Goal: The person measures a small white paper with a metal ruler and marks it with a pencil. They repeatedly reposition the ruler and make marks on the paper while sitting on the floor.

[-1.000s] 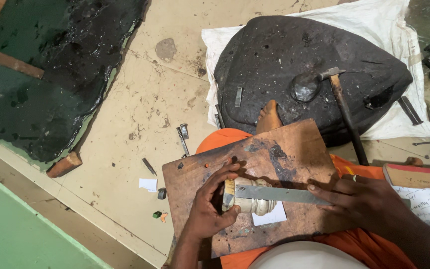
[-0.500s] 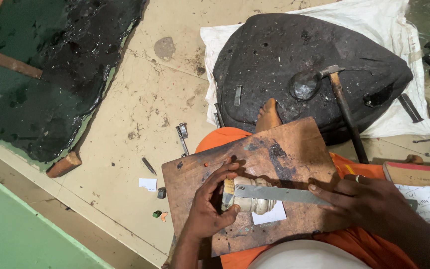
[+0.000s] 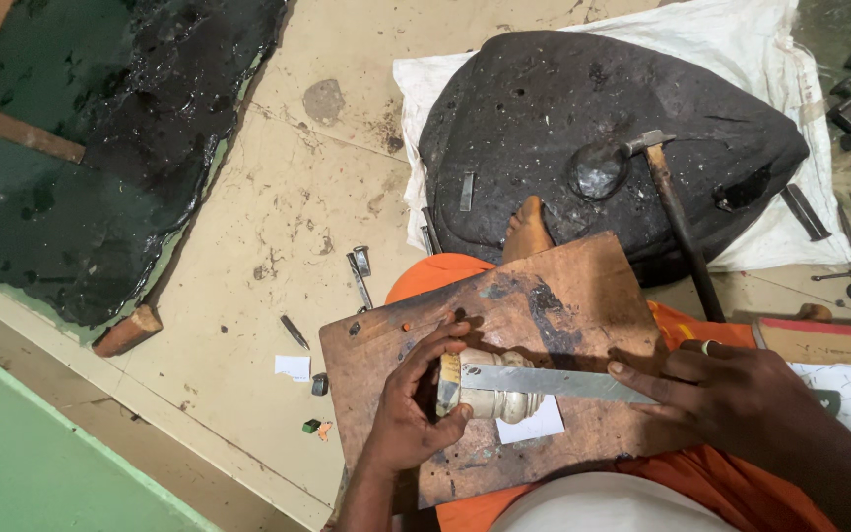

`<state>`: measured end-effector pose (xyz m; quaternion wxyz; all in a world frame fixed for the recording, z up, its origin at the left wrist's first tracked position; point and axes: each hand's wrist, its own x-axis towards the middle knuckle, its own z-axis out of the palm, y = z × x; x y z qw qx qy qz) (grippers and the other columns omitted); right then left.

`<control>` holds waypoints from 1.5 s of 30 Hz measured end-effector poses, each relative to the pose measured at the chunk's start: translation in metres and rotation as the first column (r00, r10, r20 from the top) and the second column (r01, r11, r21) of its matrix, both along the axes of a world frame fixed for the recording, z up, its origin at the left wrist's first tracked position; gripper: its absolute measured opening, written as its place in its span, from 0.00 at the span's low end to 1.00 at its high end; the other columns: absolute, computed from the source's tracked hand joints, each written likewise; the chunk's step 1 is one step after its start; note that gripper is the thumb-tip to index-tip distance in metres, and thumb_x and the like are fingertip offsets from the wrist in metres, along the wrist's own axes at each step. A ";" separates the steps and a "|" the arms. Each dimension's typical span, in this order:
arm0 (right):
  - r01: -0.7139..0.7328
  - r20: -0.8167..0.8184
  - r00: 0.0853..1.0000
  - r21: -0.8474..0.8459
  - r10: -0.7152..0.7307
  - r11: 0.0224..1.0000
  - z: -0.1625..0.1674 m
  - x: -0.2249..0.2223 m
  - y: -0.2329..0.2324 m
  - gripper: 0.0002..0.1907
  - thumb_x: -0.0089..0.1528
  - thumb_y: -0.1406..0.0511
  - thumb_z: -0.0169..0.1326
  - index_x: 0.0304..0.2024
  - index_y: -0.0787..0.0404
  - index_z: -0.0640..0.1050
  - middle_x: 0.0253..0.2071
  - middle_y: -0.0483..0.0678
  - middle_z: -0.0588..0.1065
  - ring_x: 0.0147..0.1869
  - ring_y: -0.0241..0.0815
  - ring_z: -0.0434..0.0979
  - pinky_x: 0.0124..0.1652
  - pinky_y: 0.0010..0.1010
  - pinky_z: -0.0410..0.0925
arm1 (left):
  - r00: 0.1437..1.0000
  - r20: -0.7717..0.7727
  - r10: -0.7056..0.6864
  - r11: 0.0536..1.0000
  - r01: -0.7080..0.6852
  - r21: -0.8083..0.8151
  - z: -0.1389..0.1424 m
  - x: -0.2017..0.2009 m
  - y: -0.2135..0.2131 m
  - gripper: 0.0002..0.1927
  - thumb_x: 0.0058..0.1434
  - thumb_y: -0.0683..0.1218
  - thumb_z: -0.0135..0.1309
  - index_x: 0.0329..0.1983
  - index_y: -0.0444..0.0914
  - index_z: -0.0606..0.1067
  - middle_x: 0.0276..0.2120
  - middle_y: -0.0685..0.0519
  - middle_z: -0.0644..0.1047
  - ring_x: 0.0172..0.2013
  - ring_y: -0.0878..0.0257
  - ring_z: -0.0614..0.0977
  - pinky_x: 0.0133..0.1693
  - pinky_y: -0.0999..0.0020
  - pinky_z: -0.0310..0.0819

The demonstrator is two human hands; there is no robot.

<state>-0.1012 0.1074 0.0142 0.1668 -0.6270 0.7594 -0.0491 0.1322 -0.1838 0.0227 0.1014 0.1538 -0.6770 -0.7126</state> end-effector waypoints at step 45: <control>0.563 0.203 0.668 0.490 -0.716 0.665 0.017 0.020 -0.009 0.31 0.60 0.57 0.65 0.67 0.42 0.76 0.33 0.51 0.81 0.33 0.41 0.87 0.39 0.29 0.79 | 0.251 0.627 0.737 0.675 -0.321 -0.664 -0.070 0.184 -0.066 0.25 0.52 0.54 0.67 0.53 0.44 0.83 0.36 0.43 0.87 0.35 0.54 0.88 0.41 0.60 0.80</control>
